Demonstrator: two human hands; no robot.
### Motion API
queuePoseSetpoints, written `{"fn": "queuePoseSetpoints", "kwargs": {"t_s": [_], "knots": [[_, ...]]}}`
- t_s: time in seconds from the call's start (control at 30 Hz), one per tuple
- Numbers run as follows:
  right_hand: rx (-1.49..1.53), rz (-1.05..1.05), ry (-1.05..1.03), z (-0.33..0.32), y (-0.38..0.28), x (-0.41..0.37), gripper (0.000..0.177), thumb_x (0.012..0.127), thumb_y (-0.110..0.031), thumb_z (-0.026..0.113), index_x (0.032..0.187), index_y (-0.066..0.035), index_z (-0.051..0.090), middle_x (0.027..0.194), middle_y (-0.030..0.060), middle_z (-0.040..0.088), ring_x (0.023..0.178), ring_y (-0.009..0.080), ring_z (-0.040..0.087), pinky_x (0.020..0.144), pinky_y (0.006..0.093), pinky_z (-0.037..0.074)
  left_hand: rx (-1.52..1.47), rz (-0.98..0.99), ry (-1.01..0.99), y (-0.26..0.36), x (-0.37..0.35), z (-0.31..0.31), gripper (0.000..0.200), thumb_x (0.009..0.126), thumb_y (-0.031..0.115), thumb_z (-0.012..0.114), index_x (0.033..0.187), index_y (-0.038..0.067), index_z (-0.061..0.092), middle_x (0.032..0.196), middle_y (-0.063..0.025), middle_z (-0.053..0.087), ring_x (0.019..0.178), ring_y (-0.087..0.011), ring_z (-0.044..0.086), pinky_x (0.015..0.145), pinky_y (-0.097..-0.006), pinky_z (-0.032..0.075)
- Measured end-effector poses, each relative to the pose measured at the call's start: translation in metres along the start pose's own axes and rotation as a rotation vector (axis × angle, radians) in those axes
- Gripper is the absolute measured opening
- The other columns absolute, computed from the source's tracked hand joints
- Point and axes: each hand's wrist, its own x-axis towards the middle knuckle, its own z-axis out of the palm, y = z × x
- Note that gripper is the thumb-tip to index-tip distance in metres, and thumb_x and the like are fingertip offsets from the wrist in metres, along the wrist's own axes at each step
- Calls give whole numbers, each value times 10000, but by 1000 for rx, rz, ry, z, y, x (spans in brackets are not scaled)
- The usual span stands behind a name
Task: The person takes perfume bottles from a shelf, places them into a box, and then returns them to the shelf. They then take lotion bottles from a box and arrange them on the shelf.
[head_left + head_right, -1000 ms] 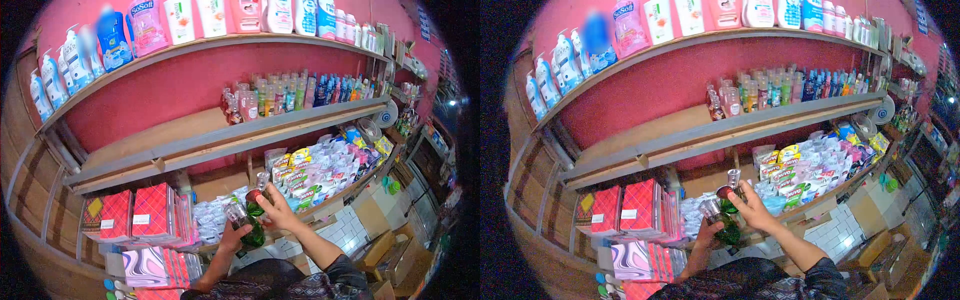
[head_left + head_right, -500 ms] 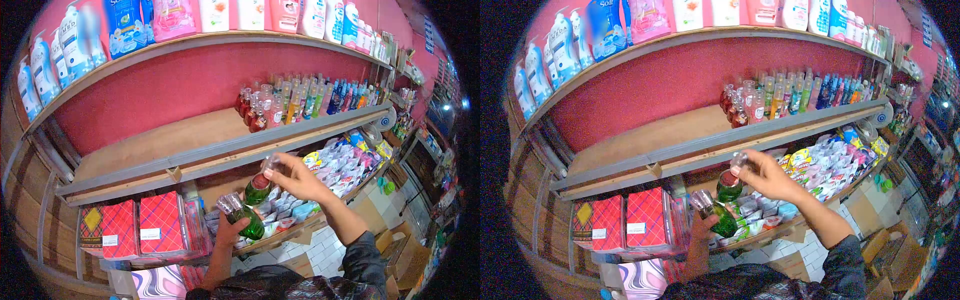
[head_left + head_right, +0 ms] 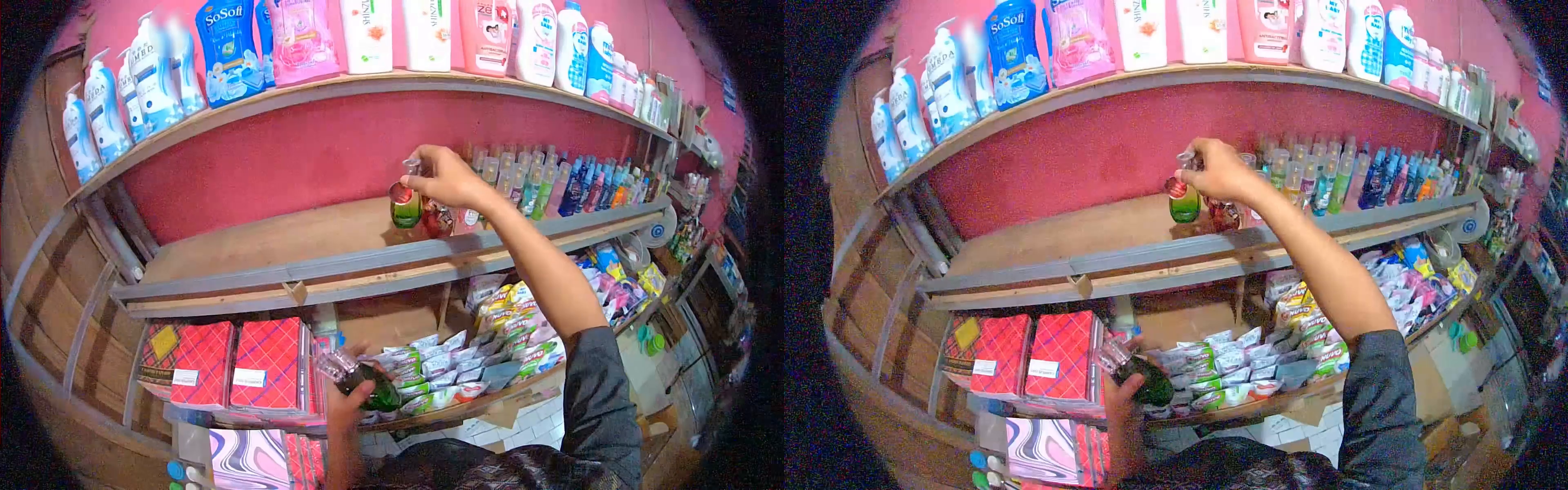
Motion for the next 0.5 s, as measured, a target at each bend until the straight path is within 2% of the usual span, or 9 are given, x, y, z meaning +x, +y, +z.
{"fn": "queuePoseSetpoints", "kwargs": {"t_s": [0.07,0.1,0.23,0.5], "knots": [[-125,-5,-57,5,4,7,357,802,-229,762,1016,23,628,811,134,667,770,216,651,700,362,516,42,-9,52,2,-5,2,829,719,263,818,1353,-73,403,902,-146,656,848,-307,688,774,-412,554],[-137,36,-73,9,9,10,364,766,-230,774,986,27,641,845,179,682,804,263,671,729,390,520,49,-13,67,1,-9,1,827,716,262,819,1350,-74,408,904,-146,658,850,-307,689,774,-412,555],[-223,88,-153,25,27,17,319,735,-194,774,948,14,660,920,217,694,884,337,682,783,426,519,117,-21,139,6,-19,8,821,709,266,825,1335,-82,423,916,-148,664,857,-305,694,770,-412,559],[-283,166,-225,51,56,24,311,703,-166,761,934,20,668,916,231,693,908,353,680,807,422,522,154,-19,147,-1,-22,13,770,711,241,817,1300,-90,448,923,-165,677,872,-294,694,819,-398,543]]}}
